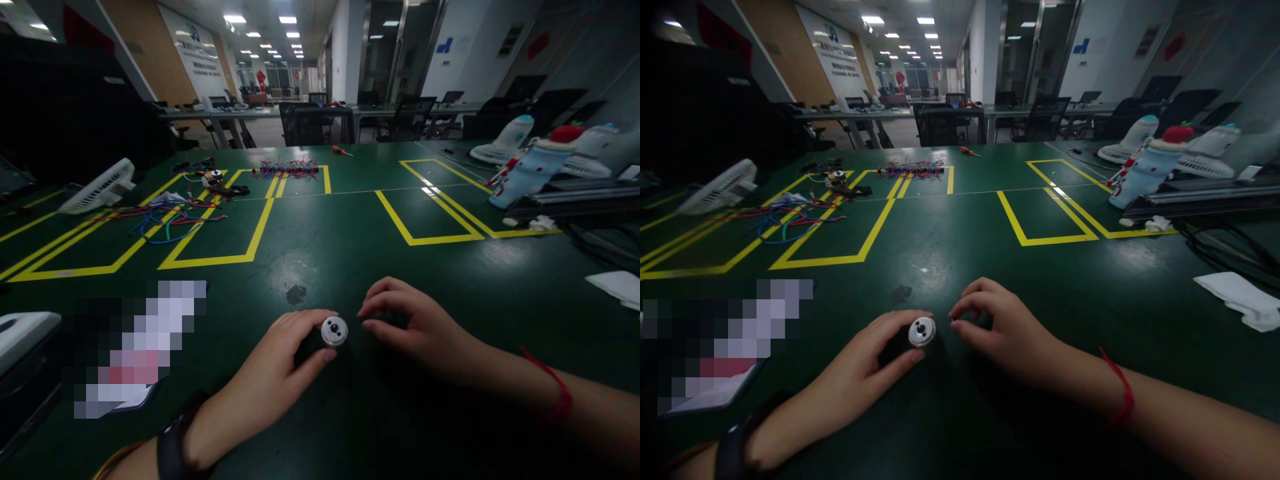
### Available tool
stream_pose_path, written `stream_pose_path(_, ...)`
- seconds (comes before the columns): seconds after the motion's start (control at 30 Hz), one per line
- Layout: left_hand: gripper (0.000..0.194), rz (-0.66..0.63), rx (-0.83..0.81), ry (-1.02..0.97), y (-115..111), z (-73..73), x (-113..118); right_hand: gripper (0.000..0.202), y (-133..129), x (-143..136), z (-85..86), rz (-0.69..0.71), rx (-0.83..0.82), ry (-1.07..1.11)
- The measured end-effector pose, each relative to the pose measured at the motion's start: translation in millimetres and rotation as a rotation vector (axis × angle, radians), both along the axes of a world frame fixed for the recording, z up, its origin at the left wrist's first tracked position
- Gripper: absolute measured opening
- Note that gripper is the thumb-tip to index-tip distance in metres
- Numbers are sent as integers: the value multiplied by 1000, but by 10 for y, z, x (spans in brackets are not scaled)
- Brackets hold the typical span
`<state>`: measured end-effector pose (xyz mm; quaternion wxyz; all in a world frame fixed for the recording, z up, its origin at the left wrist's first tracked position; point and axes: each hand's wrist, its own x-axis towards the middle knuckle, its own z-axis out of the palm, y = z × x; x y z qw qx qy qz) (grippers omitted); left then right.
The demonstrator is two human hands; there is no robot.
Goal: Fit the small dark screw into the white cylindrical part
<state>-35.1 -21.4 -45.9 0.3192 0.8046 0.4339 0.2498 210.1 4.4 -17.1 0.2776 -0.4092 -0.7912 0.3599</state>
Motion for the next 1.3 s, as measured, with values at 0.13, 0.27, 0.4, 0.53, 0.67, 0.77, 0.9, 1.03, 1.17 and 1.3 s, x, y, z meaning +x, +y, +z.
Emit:
stream_pose_path(0.13, 39, 4, 14, -4, -4, -10, -6, 10, 21, -178, 163, 40, 64, 42)
stream_pose_path(0.27, 41, 5, 37, -3, -7, -17, -11, 10, 18, -306, 180, 59, 124, 19)
stream_pose_path(0.4, 39, 6, 33, -8, -6, -30, -9, 9, 0, -339, 161, 68, 124, -7)
stream_pose_path(0.53, 39, 9, 13, -14, -1, -27, -1, 13, -25, -331, 187, 74, 113, -10)
stream_pose_path(0.67, 41, -7, 2, -1, 8, -6, -3, 16, -7, -215, 176, -48, -43, 93)
stream_pose_path(0.77, 42, -3, -6, 7, 12, -5, -11, 14, 31, -40, 74, -197, -230, 184)
stream_pose_path(0.9, 41, 10, -6, 12, 8, -13, -15, 19, 54, 173, -133, -340, -389, 319)
stream_pose_path(1.03, 40, 18, -9, 19, -7, -9, -17, 21, 43, 242, -234, -368, -473, 453)
stream_pose_path(1.17, 39, 18, -16, 28, -18, -5, -26, 21, 27, 233, -215, -354, -487, 468)
stream_pose_path(1.3, 38, 11, -9, 24, -10, -11, -33, 22, 11, 224, -201, -353, -479, 468)
